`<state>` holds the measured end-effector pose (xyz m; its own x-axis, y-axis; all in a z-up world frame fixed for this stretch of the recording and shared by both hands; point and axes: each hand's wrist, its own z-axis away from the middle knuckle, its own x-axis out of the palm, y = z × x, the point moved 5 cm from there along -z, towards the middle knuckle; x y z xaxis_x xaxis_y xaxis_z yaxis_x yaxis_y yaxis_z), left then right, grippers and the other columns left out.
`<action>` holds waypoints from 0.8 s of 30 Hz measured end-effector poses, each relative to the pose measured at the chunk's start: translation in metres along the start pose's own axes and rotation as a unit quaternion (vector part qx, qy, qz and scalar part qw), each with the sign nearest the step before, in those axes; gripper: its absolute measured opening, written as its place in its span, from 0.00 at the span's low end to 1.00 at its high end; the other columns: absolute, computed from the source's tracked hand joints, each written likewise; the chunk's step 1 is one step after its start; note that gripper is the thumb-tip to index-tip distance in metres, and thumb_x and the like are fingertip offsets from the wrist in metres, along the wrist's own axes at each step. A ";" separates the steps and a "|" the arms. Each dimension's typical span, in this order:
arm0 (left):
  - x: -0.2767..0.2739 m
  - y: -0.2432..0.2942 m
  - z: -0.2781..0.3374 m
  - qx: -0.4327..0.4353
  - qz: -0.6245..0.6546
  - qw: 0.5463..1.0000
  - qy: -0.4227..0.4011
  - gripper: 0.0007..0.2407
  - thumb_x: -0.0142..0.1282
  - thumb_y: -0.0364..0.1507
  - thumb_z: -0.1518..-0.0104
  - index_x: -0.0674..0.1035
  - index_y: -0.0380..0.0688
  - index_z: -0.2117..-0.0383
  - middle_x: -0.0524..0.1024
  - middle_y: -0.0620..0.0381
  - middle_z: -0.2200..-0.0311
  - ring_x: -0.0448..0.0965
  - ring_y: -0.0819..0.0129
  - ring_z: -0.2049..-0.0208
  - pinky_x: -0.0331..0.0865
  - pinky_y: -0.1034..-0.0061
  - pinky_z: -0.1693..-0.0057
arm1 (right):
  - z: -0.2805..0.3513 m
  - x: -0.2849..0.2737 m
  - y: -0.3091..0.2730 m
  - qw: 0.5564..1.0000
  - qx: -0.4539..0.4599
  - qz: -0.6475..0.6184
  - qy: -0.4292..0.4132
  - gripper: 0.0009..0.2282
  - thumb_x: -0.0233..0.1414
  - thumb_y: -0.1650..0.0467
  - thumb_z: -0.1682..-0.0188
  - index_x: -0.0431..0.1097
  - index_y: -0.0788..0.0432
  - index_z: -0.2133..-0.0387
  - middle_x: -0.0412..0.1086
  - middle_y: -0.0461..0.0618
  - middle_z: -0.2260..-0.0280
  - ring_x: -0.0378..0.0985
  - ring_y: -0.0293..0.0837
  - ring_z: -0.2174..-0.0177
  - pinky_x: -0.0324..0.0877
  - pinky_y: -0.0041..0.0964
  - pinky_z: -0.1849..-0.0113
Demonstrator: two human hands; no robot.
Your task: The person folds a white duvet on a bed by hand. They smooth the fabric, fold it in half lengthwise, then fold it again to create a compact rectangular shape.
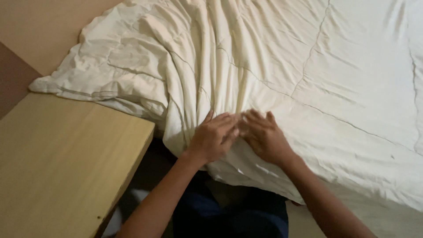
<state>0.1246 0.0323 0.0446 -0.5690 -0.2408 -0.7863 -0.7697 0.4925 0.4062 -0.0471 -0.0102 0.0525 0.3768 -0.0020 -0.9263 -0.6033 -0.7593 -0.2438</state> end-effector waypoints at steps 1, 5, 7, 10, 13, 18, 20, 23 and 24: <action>-0.001 -0.002 -0.005 -0.001 -0.001 1.000 0.001 0.16 0.50 0.37 0.34 0.80 0.40 0.48 0.76 0.49 0.42 0.68 0.57 0.36 0.51 0.48 0.29 | -0.009 -0.003 0.002 1.000 -0.002 0.000 0.000 0.18 0.54 0.65 0.49 0.72 0.52 0.45 0.66 0.48 0.38 0.58 0.53 0.34 0.46 0.71 0.37; -0.017 -0.022 -0.025 -0.086 -0.062 0.994 0.036 0.22 0.40 0.41 0.33 0.70 0.41 0.37 0.67 0.49 0.34 0.59 0.56 0.31 0.42 0.44 0.28 | -0.040 -0.002 0.012 0.998 0.055 -0.021 -0.017 0.28 0.47 0.59 0.45 0.55 0.58 0.33 0.49 0.58 0.31 0.45 0.60 0.32 0.40 0.74 0.39; -0.023 -0.026 -0.032 -0.070 -0.150 0.985 0.045 0.26 0.39 0.43 0.34 0.64 0.37 0.35 0.60 0.44 0.31 0.51 0.51 0.30 0.36 0.40 0.33 | -0.048 0.005 0.012 0.997 0.071 0.015 -0.036 0.31 0.45 0.57 0.45 0.50 0.59 0.32 0.44 0.59 0.29 0.41 0.62 0.32 0.39 0.74 0.40; -0.022 -0.040 -0.039 -0.119 -0.188 0.973 -0.058 0.32 0.36 0.49 0.37 0.56 0.38 0.32 0.52 0.44 0.30 0.44 0.55 0.28 0.33 0.42 0.31 | -0.058 0.011 0.014 0.988 0.084 0.115 -0.055 0.31 0.41 0.53 0.44 0.50 0.53 0.31 0.42 0.57 0.30 0.39 0.61 0.31 0.37 0.74 0.39; -0.024 -0.038 -0.039 -0.128 -0.177 0.973 -0.080 0.33 0.38 0.50 0.36 0.56 0.37 0.31 0.53 0.43 0.30 0.45 0.54 0.28 0.34 0.43 0.30 | -0.058 0.012 0.023 0.984 0.102 0.124 -0.077 0.32 0.38 0.50 0.45 0.49 0.52 0.31 0.41 0.55 0.29 0.38 0.58 0.31 0.34 0.71 0.38; -0.027 -0.049 -0.044 -0.181 -0.099 0.976 -0.071 0.33 0.40 0.49 0.37 0.57 0.40 0.31 0.53 0.45 0.30 0.45 0.56 0.28 0.31 0.45 0.29 | -0.077 0.007 0.033 0.989 0.087 0.069 -0.096 0.33 0.37 0.47 0.47 0.49 0.49 0.31 0.40 0.53 0.28 0.34 0.56 0.30 0.28 0.64 0.37; -0.023 -0.056 -0.050 -0.182 -0.125 0.974 -0.048 0.32 0.41 0.49 0.37 0.58 0.38 0.33 0.52 0.44 0.29 0.45 0.54 0.27 0.32 0.44 0.29 | -0.090 0.010 0.047 0.990 0.071 0.063 -0.102 0.34 0.37 0.47 0.47 0.48 0.49 0.30 0.39 0.53 0.28 0.33 0.55 0.30 0.28 0.65 0.37; -0.024 -0.064 -0.053 -0.203 -0.153 0.967 -0.008 0.31 0.41 0.48 0.37 0.60 0.37 0.33 0.51 0.43 0.29 0.44 0.49 0.28 0.32 0.44 0.30 | -0.113 0.016 0.058 0.991 0.041 0.047 -0.121 0.34 0.38 0.47 0.47 0.48 0.49 0.30 0.38 0.53 0.28 0.32 0.54 0.30 0.26 0.66 0.37; -0.026 -0.064 -0.055 -0.211 -0.157 0.965 0.010 0.31 0.41 0.48 0.37 0.60 0.38 0.33 0.50 0.43 0.30 0.43 0.47 0.28 0.31 0.43 0.30 | -0.120 0.016 0.061 0.991 0.035 0.041 -0.125 0.34 0.38 0.48 0.47 0.47 0.50 0.30 0.38 0.54 0.28 0.33 0.54 0.30 0.26 0.66 0.37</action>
<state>0.1728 -0.0384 0.0649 -0.2909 -0.3407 -0.8940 -0.9520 0.0099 0.3060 0.0068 -0.1345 0.0570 0.1432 0.1067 -0.9839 -0.6751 -0.7165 -0.1759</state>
